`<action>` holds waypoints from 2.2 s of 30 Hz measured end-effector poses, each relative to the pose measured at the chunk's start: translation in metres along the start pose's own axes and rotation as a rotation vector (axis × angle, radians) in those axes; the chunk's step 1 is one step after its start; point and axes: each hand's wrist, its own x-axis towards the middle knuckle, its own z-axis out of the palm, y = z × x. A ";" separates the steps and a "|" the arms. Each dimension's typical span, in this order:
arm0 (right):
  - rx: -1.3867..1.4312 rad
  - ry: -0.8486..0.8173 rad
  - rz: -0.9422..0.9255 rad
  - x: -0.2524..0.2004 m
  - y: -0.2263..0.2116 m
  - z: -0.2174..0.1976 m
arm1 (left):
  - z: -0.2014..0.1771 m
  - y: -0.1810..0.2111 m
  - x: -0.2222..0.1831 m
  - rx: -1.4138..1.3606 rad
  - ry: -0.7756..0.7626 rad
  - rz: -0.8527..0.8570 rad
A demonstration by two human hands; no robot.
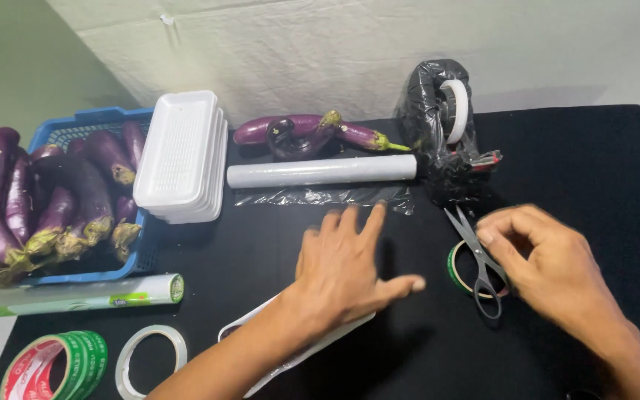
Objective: The person places an eggplant onto a foam tray, wraps the tray and eggplant in plastic film, and secures it with a green adhesive label.
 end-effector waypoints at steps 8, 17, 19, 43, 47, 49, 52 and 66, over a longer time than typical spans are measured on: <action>0.199 -0.324 -0.012 -0.019 -0.037 0.020 | 0.010 -0.033 -0.059 0.055 -0.060 -0.090; 0.591 -0.360 -0.212 -0.043 -0.049 -0.017 | 0.016 -0.036 -0.097 -0.836 0.583 0.493; 0.607 -0.475 -0.272 -0.044 -0.065 -0.013 | 0.033 -0.039 -0.100 -0.940 0.618 0.520; -0.107 -0.607 -0.028 0.004 -0.123 0.058 | 0.063 -0.066 -0.123 -0.858 0.770 0.407; 0.086 -0.608 -0.383 -0.015 -0.077 0.086 | 0.051 -0.099 -0.139 -0.770 0.614 0.346; 0.084 -0.625 -0.515 -0.028 -0.065 0.103 | 0.052 -0.121 -0.146 -0.718 0.552 0.280; -0.190 -0.391 -0.675 -0.039 -0.056 0.124 | 0.065 -0.149 -0.152 -0.573 0.468 0.165; 0.061 0.560 -0.227 0.017 -0.034 0.015 | 0.028 -0.077 -0.094 -0.029 0.614 0.367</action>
